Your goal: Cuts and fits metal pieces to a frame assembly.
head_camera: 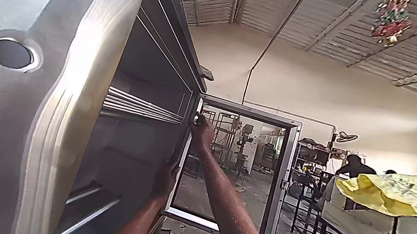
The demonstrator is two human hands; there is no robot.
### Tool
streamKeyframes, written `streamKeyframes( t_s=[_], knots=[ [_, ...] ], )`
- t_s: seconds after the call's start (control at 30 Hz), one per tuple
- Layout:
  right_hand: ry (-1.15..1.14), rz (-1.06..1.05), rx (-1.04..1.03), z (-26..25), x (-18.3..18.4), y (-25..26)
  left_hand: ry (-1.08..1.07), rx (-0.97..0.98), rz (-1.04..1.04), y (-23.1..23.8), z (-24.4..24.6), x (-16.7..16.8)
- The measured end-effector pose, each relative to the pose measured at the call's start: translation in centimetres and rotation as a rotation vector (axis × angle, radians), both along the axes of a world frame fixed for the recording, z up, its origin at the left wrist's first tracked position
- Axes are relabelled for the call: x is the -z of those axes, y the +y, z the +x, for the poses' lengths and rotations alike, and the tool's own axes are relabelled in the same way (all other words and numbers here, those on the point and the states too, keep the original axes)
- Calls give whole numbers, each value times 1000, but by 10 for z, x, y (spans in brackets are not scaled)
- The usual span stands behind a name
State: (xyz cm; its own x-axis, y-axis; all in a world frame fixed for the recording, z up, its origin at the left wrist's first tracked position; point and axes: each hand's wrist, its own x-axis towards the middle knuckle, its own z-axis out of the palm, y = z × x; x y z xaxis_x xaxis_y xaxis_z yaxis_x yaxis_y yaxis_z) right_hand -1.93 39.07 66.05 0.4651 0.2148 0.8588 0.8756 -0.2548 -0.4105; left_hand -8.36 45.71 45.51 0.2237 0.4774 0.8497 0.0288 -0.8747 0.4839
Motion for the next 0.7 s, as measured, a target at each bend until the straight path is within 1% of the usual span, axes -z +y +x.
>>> streamKeyframes(
  t_s=[0.07, 0.3, 0.47, 0.57, 0.7],
  knots=[
    [-4, -15, -10, -1, -1, -2, -39, 9, 15, 3, 1, 1],
    [1, -2, 5, -7, 0, -3, 30, -22, -38, 0, -1, -4],
    [-70, 10, -26, 4, 12, 0, 50, -43, -49, -3, -1, -7],
    [-100, 49, -55, 11, 17, 2, 13, -22, -24, -1, 1, -5],
    [-87, 33, 5, 5, 11, 6, -7, -42, -9, 0, 1, -4]
  ],
)
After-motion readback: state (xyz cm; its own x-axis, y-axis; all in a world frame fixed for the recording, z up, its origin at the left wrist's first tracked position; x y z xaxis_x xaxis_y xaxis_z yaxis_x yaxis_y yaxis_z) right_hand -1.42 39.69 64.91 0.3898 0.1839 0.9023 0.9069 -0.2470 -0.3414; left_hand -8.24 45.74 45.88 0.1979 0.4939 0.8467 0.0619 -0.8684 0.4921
